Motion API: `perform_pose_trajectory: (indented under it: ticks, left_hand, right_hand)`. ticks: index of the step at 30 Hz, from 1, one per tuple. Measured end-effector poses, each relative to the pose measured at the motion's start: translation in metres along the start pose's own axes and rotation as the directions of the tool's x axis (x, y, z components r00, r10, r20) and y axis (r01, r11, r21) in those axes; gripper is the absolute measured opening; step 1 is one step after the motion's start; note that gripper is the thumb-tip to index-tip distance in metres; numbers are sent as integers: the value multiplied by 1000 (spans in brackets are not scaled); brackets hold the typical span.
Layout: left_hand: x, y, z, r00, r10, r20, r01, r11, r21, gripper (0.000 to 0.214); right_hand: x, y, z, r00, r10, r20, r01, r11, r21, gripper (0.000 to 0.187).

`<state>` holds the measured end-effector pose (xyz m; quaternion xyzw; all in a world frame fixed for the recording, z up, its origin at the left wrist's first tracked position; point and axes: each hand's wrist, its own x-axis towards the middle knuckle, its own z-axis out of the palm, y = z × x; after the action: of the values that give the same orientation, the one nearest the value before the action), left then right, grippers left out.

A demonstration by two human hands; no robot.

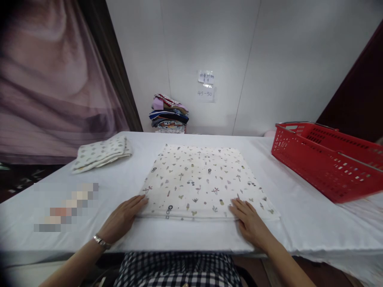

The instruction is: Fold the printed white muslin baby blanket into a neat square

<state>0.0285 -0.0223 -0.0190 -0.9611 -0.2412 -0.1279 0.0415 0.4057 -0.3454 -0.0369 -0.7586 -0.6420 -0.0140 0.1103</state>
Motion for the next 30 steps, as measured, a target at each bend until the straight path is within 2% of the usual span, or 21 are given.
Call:
perform_pose_trajectory:
  ticks: [3,8,11,16,19,22,26,30]
  left_hand:
    - [5,4,1,1000,11,-21,-11,1000,9,54]
    - [11,14,-1,994,93,-64,-95,995,-38,43]
    - [14,15,-4,990,81,-118,-89,994,-65,36]
    - [9,8,-4,987,24,-158,-37,996,-78,36]
    - [5,5,2,995,2,-101,-11,996,-88,38]
    - [4,3,7,999,-15,-29,12,995,-95,51]
    - [-1,-3,5,1000,6,-8,-6,996,-91,55]
    - [-22,-10,-2,999,47,-20,-49,997,-64,56]
  right_hand:
    - [9,-8,1,1000,-25,-6,25,1000,12,59]
    - [19,-23,5,997,-83,-7,83,997,-4,57]
    - [23,-26,9,996,-90,-23,89,995,-35,57]
    - [11,0,18,995,11,-98,-22,994,-112,60]
    - [-4,26,21,983,109,-150,-132,979,-153,58]
    - [-15,44,21,970,165,-180,-196,966,-168,59]
    - [-24,48,16,967,163,-196,-195,968,-159,57]
    - [-37,41,12,973,92,-210,-124,982,-141,55]
